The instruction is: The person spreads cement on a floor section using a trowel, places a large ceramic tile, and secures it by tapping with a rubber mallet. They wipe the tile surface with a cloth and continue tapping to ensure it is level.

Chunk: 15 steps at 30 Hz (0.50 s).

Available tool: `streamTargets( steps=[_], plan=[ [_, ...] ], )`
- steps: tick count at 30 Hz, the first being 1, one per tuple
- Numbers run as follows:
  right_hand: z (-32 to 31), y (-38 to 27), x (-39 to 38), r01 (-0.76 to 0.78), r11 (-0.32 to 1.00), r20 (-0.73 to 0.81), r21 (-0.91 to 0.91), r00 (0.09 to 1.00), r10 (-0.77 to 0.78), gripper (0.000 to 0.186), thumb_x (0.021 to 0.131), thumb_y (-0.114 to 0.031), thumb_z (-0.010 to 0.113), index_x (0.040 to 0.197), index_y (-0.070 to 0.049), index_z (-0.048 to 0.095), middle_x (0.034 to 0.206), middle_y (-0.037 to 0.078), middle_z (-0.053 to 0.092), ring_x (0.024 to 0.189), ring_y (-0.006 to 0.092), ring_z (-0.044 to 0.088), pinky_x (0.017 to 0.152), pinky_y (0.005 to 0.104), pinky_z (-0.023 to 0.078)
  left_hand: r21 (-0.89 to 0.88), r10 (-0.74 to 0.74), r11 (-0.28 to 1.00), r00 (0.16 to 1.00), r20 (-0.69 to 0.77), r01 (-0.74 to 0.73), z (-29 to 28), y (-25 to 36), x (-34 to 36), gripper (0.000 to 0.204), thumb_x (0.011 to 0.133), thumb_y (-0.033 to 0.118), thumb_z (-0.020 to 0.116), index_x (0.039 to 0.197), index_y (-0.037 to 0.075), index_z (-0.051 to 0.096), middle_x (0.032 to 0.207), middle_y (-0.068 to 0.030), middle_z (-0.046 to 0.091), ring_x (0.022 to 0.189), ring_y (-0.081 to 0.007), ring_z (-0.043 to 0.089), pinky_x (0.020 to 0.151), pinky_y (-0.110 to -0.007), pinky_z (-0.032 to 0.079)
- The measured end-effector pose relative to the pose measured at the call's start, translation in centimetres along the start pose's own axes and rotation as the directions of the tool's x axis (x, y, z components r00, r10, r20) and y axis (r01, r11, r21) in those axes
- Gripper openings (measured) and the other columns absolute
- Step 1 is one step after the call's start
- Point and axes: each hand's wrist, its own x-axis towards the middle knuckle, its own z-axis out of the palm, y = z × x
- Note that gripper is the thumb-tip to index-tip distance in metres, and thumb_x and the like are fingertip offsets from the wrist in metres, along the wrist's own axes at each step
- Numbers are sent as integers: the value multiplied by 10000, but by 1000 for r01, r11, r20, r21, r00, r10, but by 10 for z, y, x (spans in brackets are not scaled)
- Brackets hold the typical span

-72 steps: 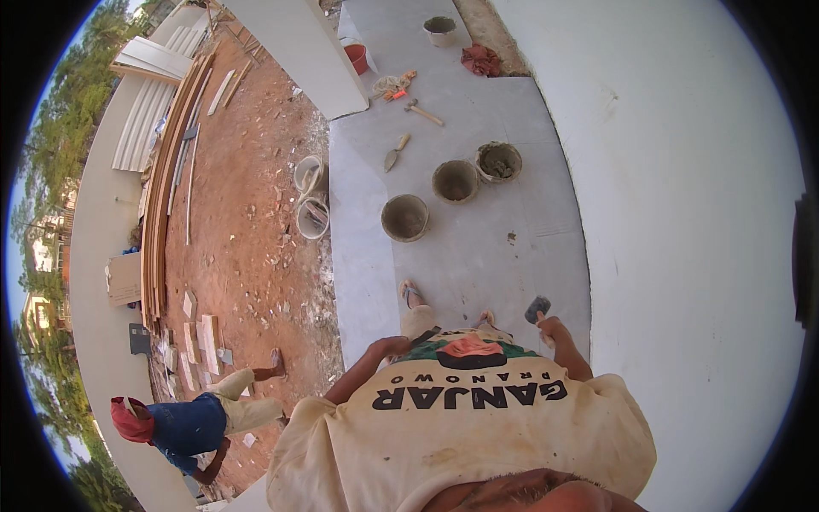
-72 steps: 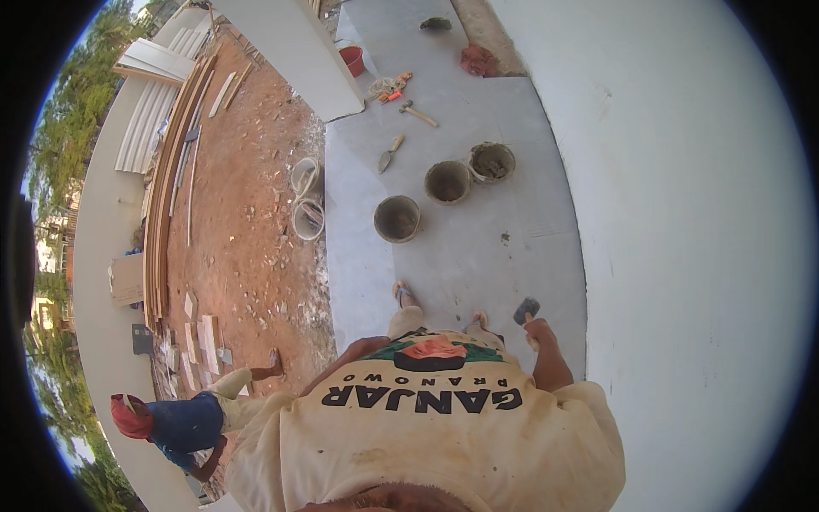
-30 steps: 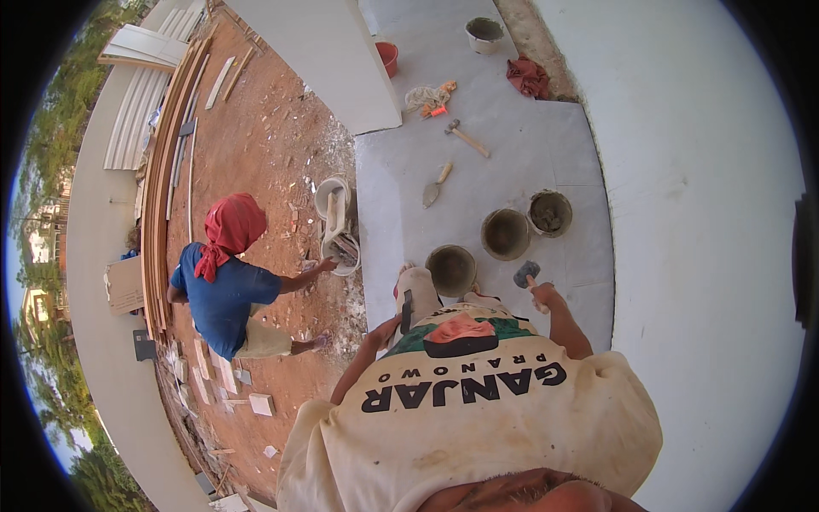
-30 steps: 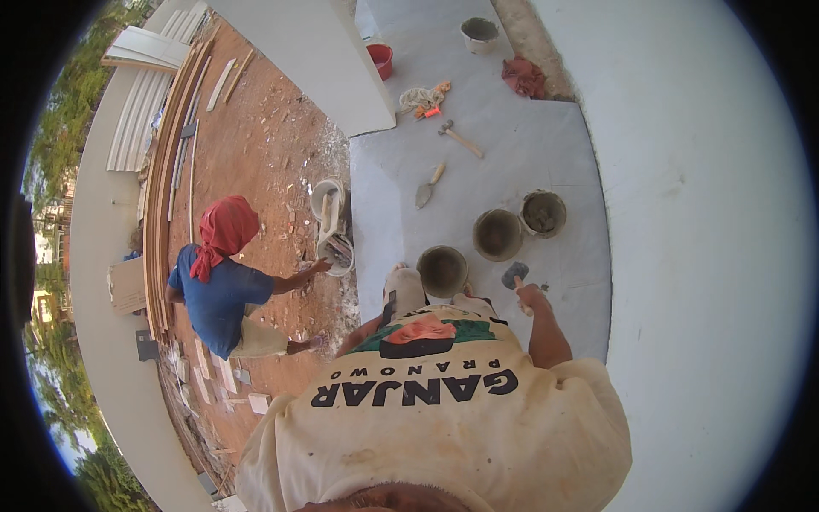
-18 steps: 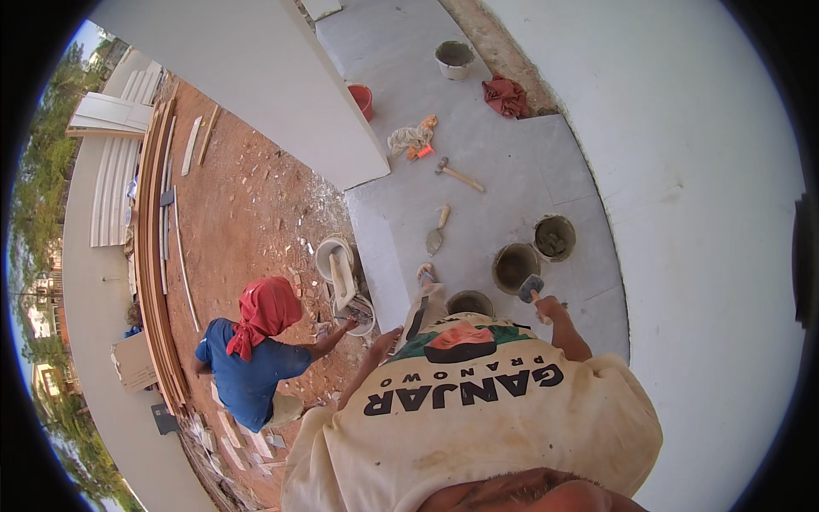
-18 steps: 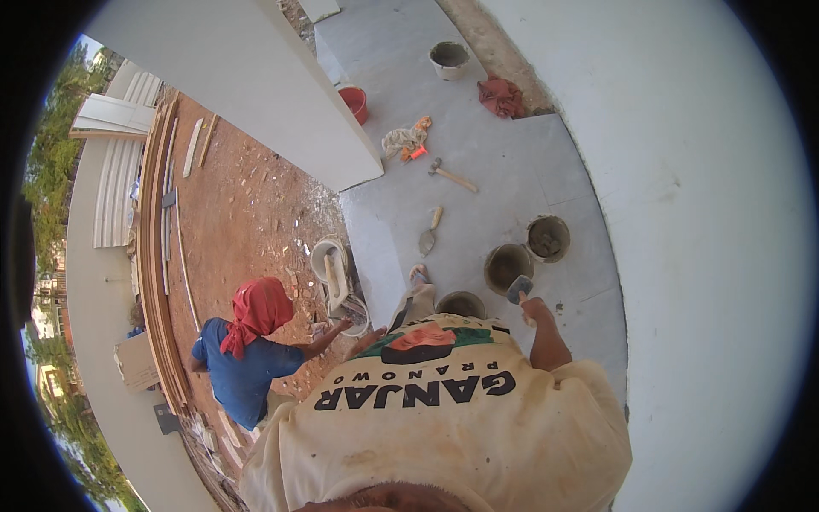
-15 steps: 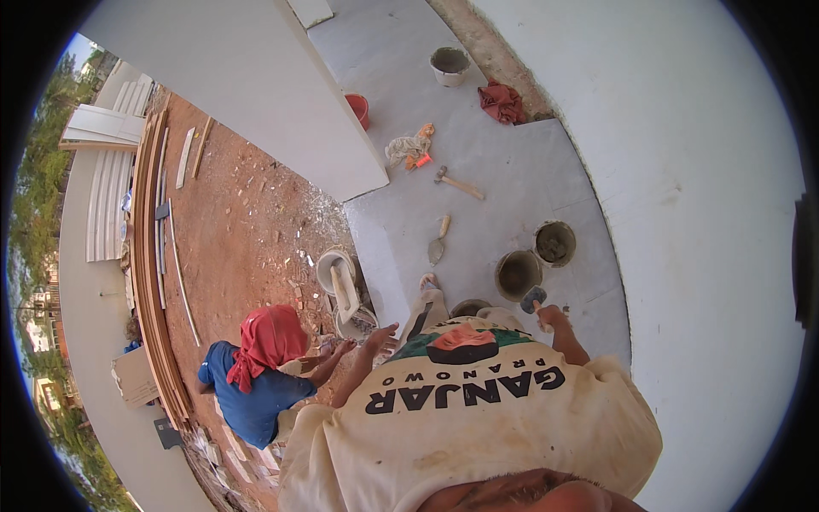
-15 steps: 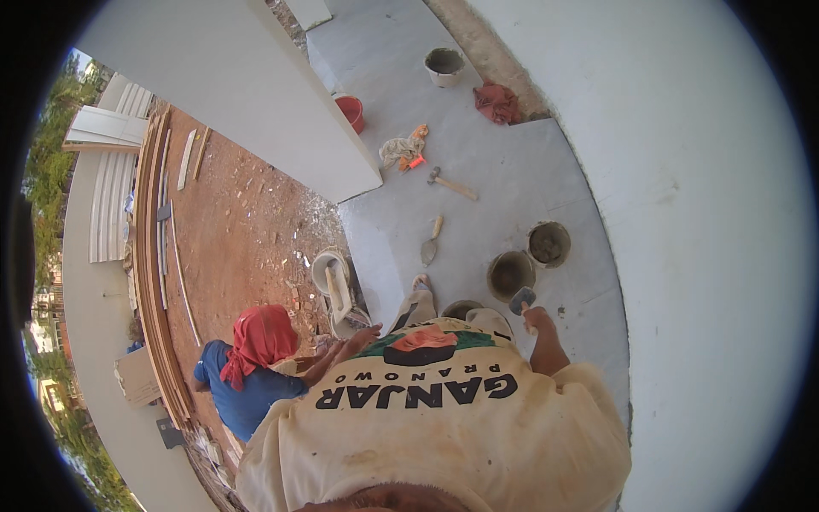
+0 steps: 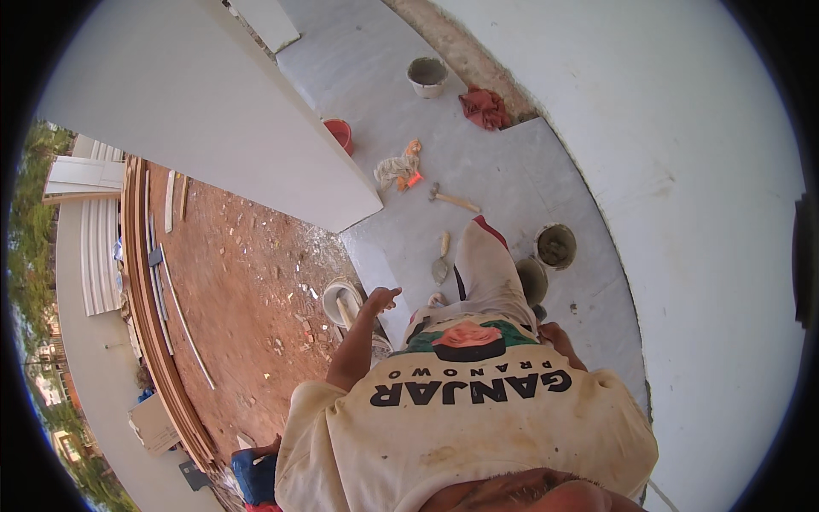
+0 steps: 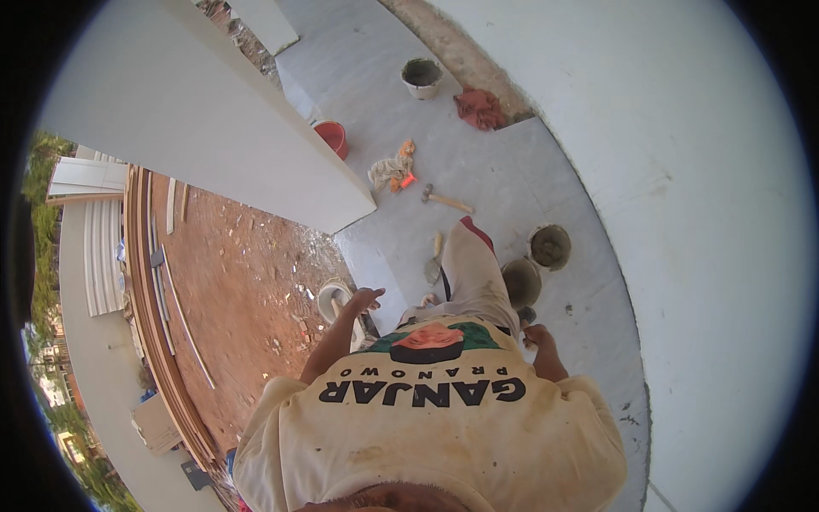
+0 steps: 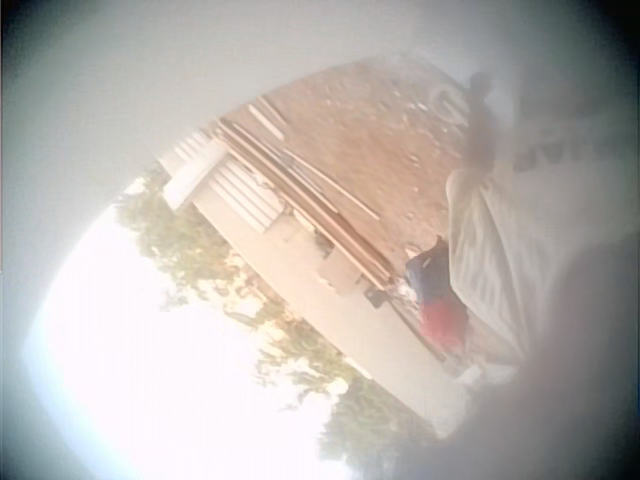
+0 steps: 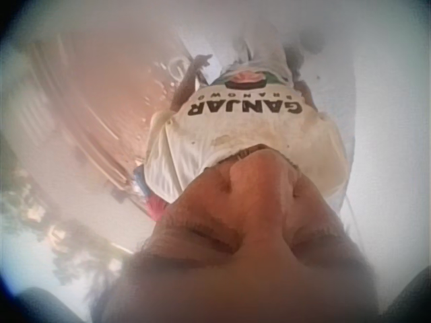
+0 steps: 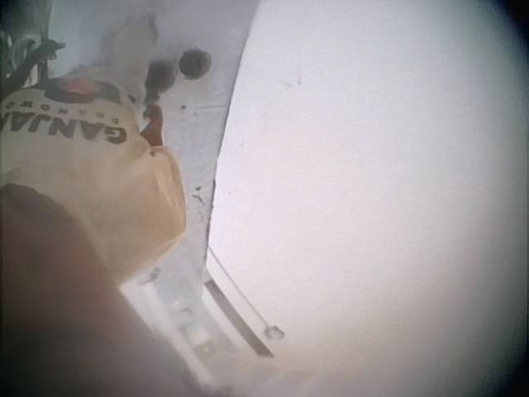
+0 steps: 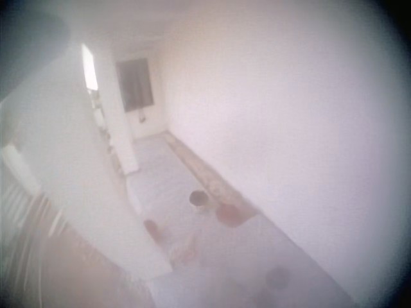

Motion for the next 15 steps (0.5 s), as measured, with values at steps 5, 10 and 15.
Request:
streamTargets(
  steps=[5, 10, 15],
  plan=[
    [-12, -25, 7, 4, 999, 10, -47, 1000, -3, 341, 960, -280, 587, 915, 55, 636, 744, 150, 647, 595, 258, 633, 549, 425, 503, 23, 21, 999, 976, 215, -26, 40, 55, 15, 683, 919, 578, 560, 1100, -73, 662, 1104, -229, 700, 1022, -400, 662, 839, -519, 526],
    [-47, -93, 49, 65, 993, 28, -95, 998, -63, 359, 962, -292, 576, 912, 58, 641, 744, 151, 655, 596, 260, 639, 571, 431, 509, 43, -32, 999, 979, 199, 24, 32, 101, 54, 648, 912, 558, 604, 1080, -65, 663, 1056, -210, 703, 964, -351, 662, 829, -467, 545],
    [-109, -185, 108, 172, 972, 55, -161, 985, -165, 378, 964, -303, 565, 910, 61, 647, 744, 152, 663, 596, 262, 645, 593, 437, 514, -21, -132, 991, 985, 114, 135, -18, 153, 87, 662, 907, 562, 601, 1110, -65, 662, 1087, -232, 695, 1041, -379, 654, 882, -553, 499]
  ],
)
